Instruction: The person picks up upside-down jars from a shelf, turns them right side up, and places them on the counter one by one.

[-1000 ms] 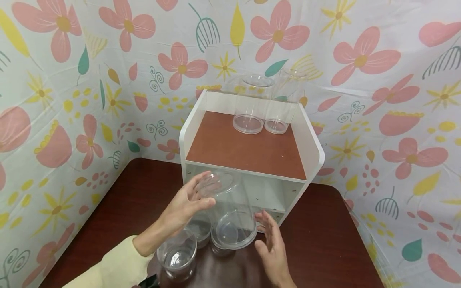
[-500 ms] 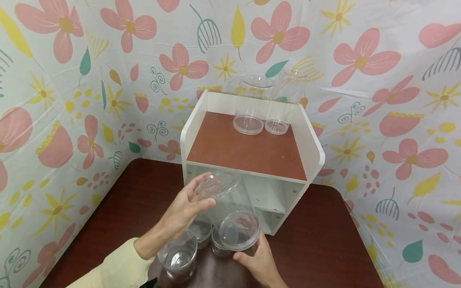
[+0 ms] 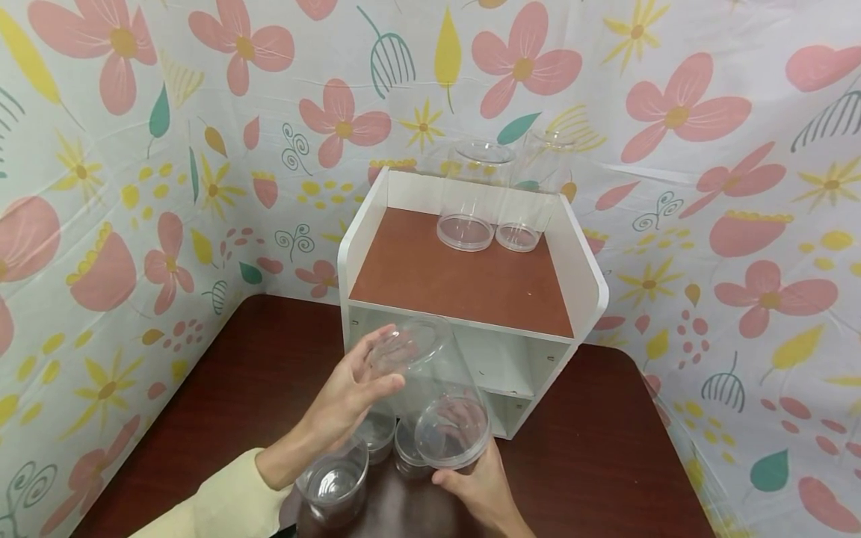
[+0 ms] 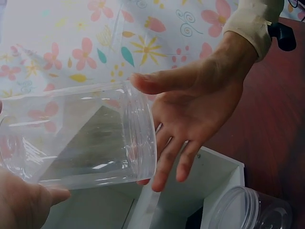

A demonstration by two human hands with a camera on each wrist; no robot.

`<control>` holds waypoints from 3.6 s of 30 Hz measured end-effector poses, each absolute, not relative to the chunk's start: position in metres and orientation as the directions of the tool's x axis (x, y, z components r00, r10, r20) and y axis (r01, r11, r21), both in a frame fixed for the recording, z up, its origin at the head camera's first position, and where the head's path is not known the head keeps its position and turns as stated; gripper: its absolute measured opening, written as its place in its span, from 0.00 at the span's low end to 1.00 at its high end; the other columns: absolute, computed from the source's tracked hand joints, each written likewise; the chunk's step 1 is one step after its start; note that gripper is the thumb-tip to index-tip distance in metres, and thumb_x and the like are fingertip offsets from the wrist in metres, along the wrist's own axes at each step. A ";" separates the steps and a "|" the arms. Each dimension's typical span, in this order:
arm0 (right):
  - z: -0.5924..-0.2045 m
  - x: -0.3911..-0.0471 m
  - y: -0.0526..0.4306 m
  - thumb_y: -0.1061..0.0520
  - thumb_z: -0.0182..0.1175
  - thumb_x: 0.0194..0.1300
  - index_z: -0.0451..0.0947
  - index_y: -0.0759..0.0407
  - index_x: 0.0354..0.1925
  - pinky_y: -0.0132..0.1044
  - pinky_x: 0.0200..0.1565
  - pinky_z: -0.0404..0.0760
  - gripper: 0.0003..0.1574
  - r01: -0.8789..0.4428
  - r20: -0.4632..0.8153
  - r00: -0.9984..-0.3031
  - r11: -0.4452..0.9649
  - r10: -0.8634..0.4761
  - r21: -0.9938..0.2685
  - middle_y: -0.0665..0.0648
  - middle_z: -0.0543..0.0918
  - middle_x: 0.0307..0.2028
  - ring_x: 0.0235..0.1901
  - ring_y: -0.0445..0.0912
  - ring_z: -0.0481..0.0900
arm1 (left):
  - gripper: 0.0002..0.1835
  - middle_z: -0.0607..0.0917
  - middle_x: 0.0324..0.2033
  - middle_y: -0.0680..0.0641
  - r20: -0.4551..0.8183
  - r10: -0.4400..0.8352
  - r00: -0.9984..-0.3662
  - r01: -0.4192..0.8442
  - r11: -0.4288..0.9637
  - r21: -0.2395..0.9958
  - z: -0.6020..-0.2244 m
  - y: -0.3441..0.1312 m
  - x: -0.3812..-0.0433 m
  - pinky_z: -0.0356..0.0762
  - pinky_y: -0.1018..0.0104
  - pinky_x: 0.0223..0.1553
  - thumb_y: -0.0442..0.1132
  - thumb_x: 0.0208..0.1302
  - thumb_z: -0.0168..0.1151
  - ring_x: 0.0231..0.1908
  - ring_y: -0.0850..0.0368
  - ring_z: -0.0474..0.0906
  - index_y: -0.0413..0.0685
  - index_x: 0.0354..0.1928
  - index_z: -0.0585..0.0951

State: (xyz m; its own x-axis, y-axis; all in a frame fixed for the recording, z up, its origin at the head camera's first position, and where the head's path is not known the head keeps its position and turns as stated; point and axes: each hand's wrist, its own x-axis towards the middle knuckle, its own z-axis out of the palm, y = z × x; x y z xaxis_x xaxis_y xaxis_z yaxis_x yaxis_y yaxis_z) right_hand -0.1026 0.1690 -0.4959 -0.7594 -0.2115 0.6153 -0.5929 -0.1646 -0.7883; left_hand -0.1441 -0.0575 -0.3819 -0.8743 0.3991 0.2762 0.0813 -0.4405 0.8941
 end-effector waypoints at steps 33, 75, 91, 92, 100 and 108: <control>-0.487 -0.092 0.214 0.70 0.60 0.60 0.49 0.80 0.73 0.41 0.59 0.80 0.49 -0.632 0.657 -0.747 -0.199 -0.100 -0.749 0.74 0.69 0.66 0.64 0.56 0.76 | 0.29 0.74 0.69 0.38 0.167 0.211 -0.963 0.193 0.109 0.975 -0.382 -0.097 -0.146 0.74 0.64 0.62 0.38 0.73 0.65 0.68 0.42 0.71 0.38 0.72 0.70; -0.450 -0.081 0.283 0.72 0.54 0.63 0.47 0.71 0.80 0.28 0.61 0.72 0.51 -0.626 0.623 -0.780 0.044 -0.057 -0.779 0.65 0.67 0.70 0.66 0.48 0.72 | 0.24 0.84 0.57 0.40 0.211 0.040 -0.977 0.211 0.346 0.914 -0.397 -0.097 -0.210 0.81 0.48 0.53 0.45 0.76 0.59 0.53 0.45 0.83 0.44 0.70 0.76; -0.440 -0.081 0.299 0.72 0.64 0.51 0.55 0.72 0.77 0.27 0.60 0.67 0.56 -0.635 0.647 -0.761 0.249 -0.041 -0.731 0.65 0.67 0.72 0.65 0.47 0.68 | 0.20 0.80 0.26 0.43 0.212 0.014 -0.977 0.193 0.481 0.855 -0.396 -0.090 -0.216 0.73 0.57 0.31 0.43 0.79 0.53 0.31 0.50 0.77 0.41 0.64 0.79; -0.438 -0.080 0.300 0.72 0.64 0.51 0.56 0.71 0.77 0.27 0.60 0.67 0.57 -0.624 0.642 -0.766 0.286 -0.039 -0.727 0.64 0.67 0.72 0.65 0.47 0.68 | 0.19 0.77 0.24 0.44 0.209 0.013 -0.978 0.189 0.484 0.854 -0.396 -0.090 -0.216 0.71 0.58 0.29 0.43 0.79 0.52 0.29 0.50 0.75 0.41 0.63 0.79; -0.426 -0.075 0.307 0.73 0.69 0.48 0.57 0.68 0.78 0.24 0.59 0.69 0.60 -0.585 0.619 -0.784 0.395 -0.050 -0.709 0.64 0.67 0.72 0.65 0.45 0.69 | 0.12 0.67 0.17 0.50 0.204 0.011 -0.979 0.182 0.497 0.848 -0.395 -0.090 -0.215 0.61 0.62 0.20 0.41 0.79 0.52 0.18 0.56 0.61 0.43 0.53 0.81; -0.418 -0.074 0.312 0.77 0.70 0.45 0.56 0.71 0.77 0.22 0.56 0.72 0.63 -0.604 0.633 -0.771 0.396 -0.068 -0.692 0.64 0.67 0.71 0.62 0.44 0.71 | 0.10 0.65 0.16 0.51 0.210 0.020 -0.977 0.193 0.494 0.848 -0.395 -0.090 -0.215 0.59 0.63 0.18 0.40 0.78 0.52 0.16 0.57 0.59 0.43 0.48 0.80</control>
State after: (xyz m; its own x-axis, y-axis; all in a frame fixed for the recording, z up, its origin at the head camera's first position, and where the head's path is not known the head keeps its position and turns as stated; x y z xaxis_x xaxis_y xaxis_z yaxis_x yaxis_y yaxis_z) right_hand -0.0736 0.3125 -0.4180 -0.7709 -0.0682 0.6333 -0.6035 0.3960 -0.6921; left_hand -0.2153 -0.0905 -0.3954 -0.9775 0.0204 0.2101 0.1926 0.4939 0.8479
